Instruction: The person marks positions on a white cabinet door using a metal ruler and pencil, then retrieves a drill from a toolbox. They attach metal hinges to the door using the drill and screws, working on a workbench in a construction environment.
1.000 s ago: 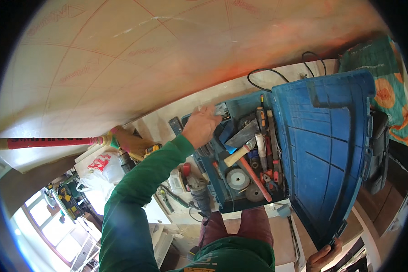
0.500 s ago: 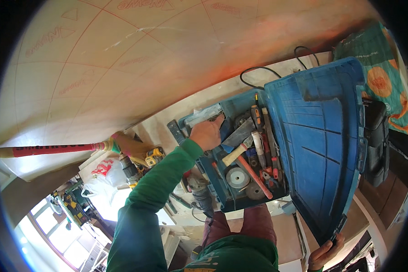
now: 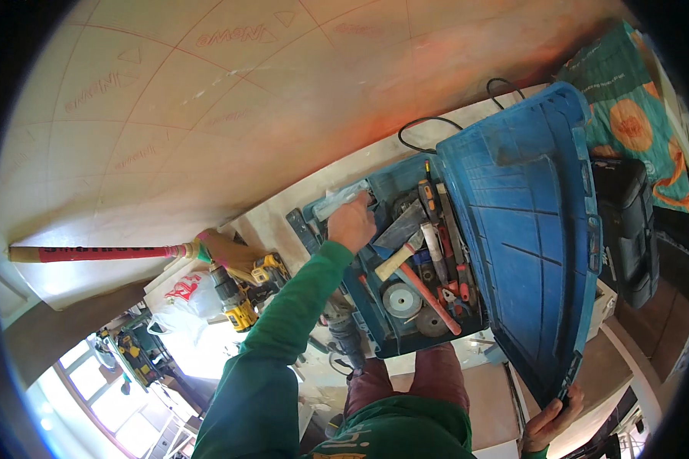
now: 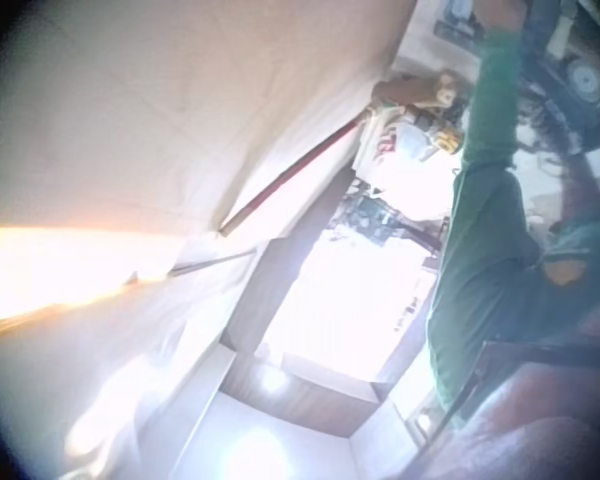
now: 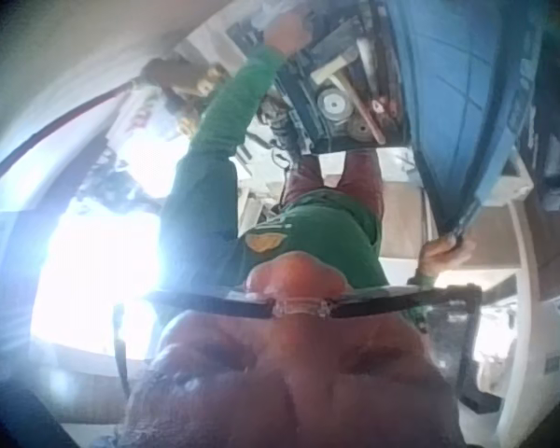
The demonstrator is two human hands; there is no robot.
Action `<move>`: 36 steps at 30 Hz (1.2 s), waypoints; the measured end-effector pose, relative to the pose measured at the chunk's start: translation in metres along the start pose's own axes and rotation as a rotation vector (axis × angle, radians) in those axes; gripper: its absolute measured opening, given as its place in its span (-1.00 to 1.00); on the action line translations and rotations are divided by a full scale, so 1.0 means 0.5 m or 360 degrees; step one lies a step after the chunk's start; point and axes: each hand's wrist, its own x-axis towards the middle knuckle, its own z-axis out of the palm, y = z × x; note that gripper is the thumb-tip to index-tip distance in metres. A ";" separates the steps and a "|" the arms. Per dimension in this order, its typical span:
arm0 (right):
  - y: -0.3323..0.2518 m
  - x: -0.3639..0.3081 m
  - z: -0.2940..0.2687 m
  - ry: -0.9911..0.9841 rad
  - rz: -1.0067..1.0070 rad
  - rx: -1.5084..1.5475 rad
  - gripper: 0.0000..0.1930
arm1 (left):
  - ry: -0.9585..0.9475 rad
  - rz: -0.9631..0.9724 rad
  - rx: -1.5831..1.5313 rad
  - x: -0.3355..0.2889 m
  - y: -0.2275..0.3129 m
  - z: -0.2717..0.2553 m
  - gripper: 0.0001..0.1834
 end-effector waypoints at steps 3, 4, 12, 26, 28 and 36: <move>0.005 0.007 0.003 0.0014 -0.0030 0.0024 -0.62 | 0.0088 0.0011 0.0060 -0.001 -0.017 0.004 -0.68; 0.007 0.010 0.003 0.0007 -0.0024 0.0053 -0.62 | 0.0140 0.0035 0.0059 0.001 -0.019 0.004 -0.70; 0.004 0.022 -0.001 -0.0061 0.0025 0.0143 -0.62 | 0.0342 0.0091 0.0384 -0.003 -0.001 0.018 -0.64; 0.011 0.021 0.001 -0.0003 -0.0004 0.0009 -0.62 | 0.0532 0.0221 0.0319 -0.044 -0.009 0.032 -0.70; 0.019 0.023 0.001 -0.0007 0.0000 -0.0044 -0.62 | 0.0593 0.0354 0.0267 -0.051 -0.024 0.025 -0.70; 0.017 0.022 0.002 0.0020 0.0030 -0.0061 -0.61 | 0.0551 0.0127 0.0297 -0.031 -0.007 0.034 -0.64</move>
